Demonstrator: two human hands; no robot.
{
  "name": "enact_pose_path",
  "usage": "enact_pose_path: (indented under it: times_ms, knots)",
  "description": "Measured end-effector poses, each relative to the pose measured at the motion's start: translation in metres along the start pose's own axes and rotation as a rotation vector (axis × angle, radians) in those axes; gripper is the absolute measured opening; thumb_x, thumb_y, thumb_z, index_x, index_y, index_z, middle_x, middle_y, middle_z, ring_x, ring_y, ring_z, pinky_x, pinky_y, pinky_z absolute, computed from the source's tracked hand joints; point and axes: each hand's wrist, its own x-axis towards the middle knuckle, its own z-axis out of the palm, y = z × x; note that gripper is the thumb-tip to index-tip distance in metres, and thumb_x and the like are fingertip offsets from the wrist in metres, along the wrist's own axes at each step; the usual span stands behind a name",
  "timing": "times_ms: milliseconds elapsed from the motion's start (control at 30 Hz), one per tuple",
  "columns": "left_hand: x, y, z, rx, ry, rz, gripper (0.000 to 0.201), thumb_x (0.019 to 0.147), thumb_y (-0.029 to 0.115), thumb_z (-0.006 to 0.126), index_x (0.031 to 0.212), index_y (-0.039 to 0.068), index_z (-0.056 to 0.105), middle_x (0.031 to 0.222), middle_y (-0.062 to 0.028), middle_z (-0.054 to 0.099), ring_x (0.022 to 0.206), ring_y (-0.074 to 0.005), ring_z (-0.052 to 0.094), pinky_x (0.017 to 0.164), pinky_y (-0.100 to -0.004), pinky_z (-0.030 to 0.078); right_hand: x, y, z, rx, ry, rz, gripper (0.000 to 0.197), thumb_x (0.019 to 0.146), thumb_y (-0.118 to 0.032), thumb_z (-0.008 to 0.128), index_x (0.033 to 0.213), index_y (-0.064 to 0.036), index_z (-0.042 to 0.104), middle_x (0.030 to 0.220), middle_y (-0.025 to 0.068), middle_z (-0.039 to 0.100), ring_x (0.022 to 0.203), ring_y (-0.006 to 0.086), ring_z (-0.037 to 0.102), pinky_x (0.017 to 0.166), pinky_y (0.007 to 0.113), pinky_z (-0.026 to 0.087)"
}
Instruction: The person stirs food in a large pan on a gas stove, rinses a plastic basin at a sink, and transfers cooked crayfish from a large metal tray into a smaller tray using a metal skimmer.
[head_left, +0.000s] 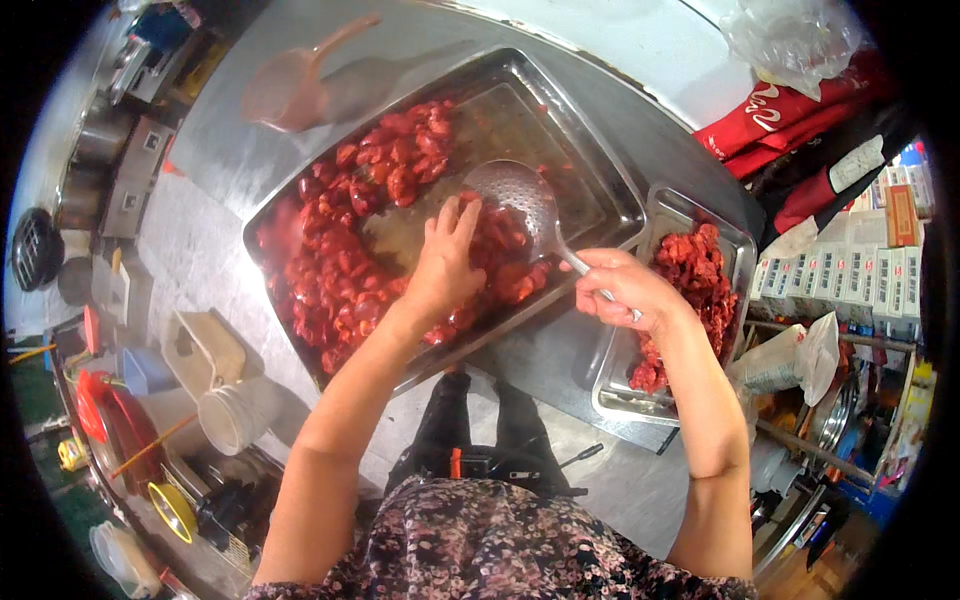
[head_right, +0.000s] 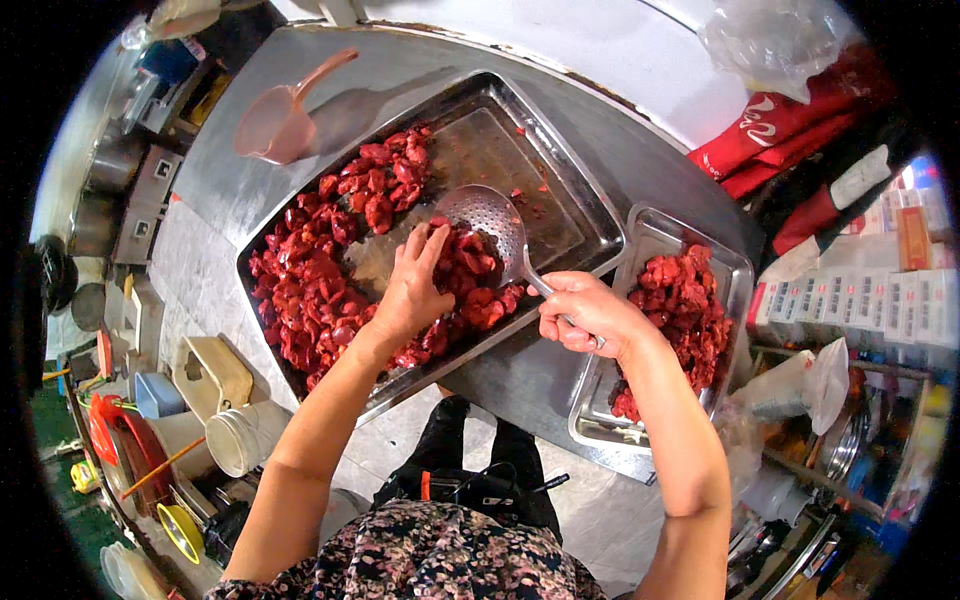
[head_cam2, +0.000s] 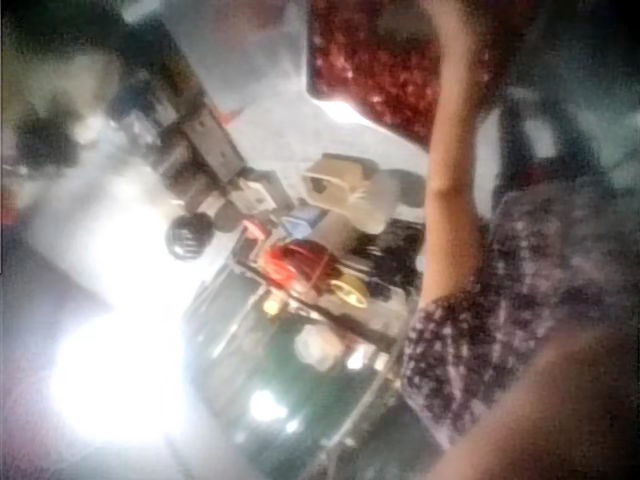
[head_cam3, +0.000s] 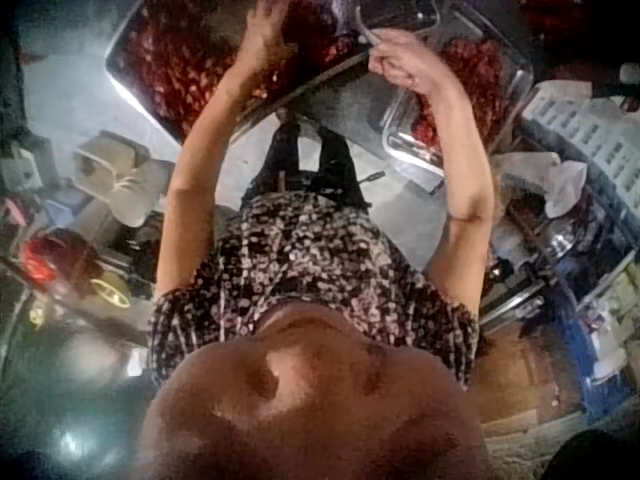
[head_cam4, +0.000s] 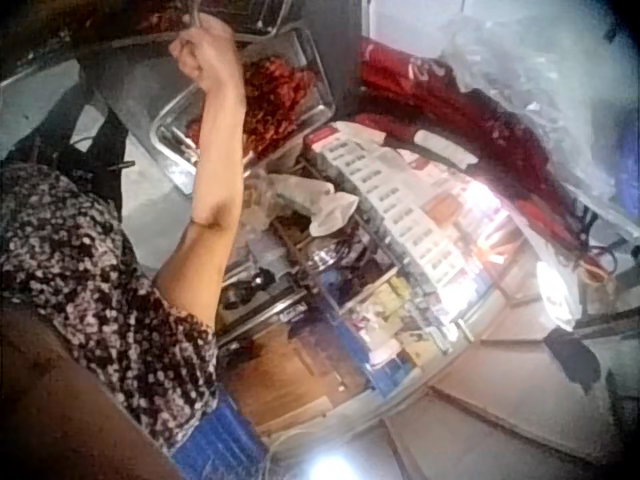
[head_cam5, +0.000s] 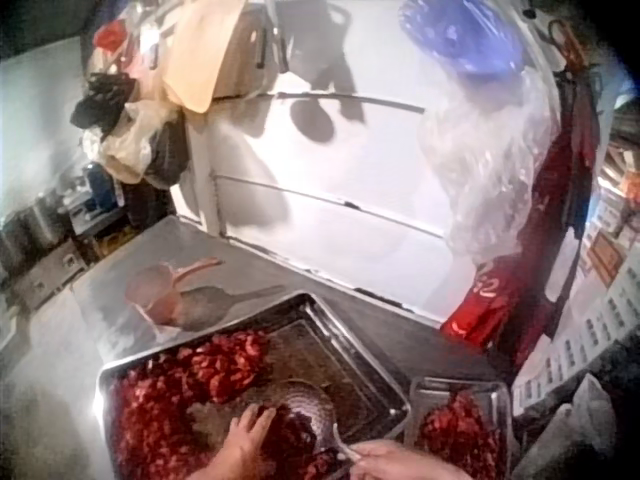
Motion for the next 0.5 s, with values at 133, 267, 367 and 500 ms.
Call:
enact_pose_path:
  times_ms: [133,267,367,500]
  knots:
    - [0.022,0.025,-0.009,0.012,-0.119,0.047,0.088,0.058,0.005,0.074,0.139,0.005,0.039,0.143,-0.0293,0.030,0.125,-0.0491,0.037,0.107,-0.0480,0.035,-0.015,0.012,-0.016,0.227,-0.019,-0.029,0.030,0.086,-0.001,0.050,0.116,-0.0026,0.054,0.065,0.0121,0.055,0.036,0.0046,0.035,0.031,0.020,0.024]
    - [0.044,0.083,-0.005,0.013,-0.089,0.265,0.077,0.062,0.005,0.072,0.134,0.005,0.045,0.142,-0.0275,0.032,0.118,-0.0485,0.041,0.103,-0.0486,0.037,-0.081,0.027,-0.025,0.233,0.147,-0.137,0.033,0.086,-0.003,0.051,0.119,-0.0027,0.055,0.064,0.0097,0.055,0.034,0.0045,0.033,0.030,0.020,0.023]
    - [0.056,0.141,0.016,-0.071,-0.040,0.456,0.062,0.069,0.001,0.066,0.129,0.005,0.049,0.135,-0.0259,0.038,0.113,-0.0448,0.045,0.096,-0.0482,0.041,-0.130,0.057,-0.038,0.250,0.251,-0.311,0.032,0.087,-0.004,0.050,0.118,-0.0033,0.057,0.059,0.0067,0.053,0.034,0.0045,0.034,0.031,0.020,0.024]
    - [0.051,0.198,0.083,-0.121,0.025,0.593,0.067,0.075,-0.003,0.052,0.140,0.004,0.038,0.142,-0.0334,0.028,0.121,-0.0482,0.042,0.100,-0.0504,0.039,-0.193,0.074,-0.028,-0.048,0.805,-0.329,0.039,0.086,-0.002,0.047,0.124,-0.0043,0.056,0.059,0.0000,0.050,0.041,0.0031,0.038,0.036,0.019,0.027]
